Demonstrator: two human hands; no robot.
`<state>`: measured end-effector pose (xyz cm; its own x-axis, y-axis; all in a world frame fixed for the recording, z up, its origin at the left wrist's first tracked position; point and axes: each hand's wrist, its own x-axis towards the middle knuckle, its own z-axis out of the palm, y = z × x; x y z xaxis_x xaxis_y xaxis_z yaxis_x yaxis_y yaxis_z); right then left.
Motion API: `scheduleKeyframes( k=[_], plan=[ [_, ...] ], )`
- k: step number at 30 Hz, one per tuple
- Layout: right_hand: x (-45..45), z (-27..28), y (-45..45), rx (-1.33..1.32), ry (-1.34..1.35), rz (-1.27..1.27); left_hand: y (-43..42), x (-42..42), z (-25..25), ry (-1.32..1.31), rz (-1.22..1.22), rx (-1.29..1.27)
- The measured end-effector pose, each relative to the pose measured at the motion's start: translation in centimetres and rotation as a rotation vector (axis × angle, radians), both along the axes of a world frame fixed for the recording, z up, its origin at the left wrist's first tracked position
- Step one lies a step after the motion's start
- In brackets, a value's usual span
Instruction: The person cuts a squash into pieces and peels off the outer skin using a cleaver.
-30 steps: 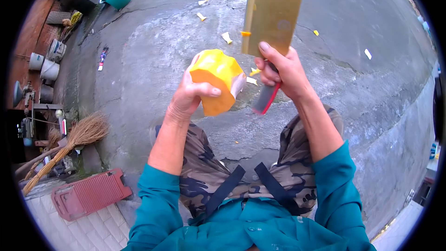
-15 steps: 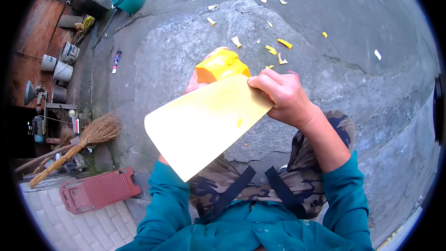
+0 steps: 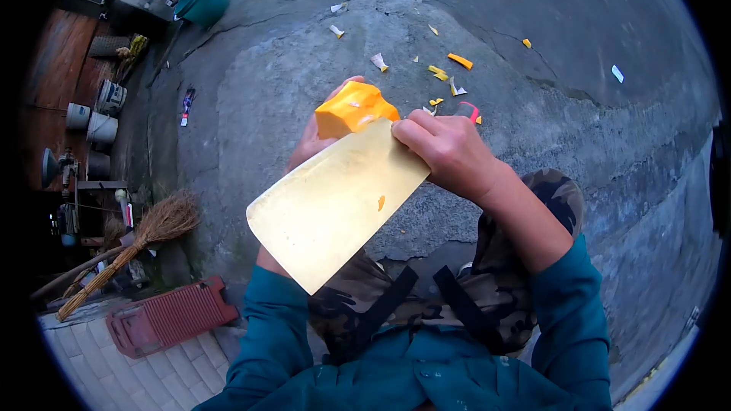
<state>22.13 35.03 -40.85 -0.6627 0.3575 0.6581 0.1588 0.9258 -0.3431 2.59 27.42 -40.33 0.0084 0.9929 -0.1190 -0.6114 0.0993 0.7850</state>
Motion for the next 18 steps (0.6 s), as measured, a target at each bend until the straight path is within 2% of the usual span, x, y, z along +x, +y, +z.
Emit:
scheduleKeyframes(
  k=[5,9,11,14,18],
  plan=[
    [-0.1,-1.1,0.8,-0.035,0.007,-0.014,-0.2,0.0,0.1,0.085,-0.004,0.021],
    [-0.1,-1.7,1.1,-0.097,0.000,-0.062,0.6,-0.3,-0.6,0.047,0.010,0.042],
    [0.2,-1.7,1.4,-0.123,-0.092,-0.204,0.7,-0.5,-0.9,0.011,0.028,0.053],
    [0.4,-2.1,1.3,-0.175,-0.083,-0.173,0.8,-0.7,-1.1,-0.001,0.063,0.073],
    [0.5,-2.0,1.0,-0.302,-0.061,-0.109,0.6,-0.7,-0.9,0.168,0.062,-0.012]
  ],
)
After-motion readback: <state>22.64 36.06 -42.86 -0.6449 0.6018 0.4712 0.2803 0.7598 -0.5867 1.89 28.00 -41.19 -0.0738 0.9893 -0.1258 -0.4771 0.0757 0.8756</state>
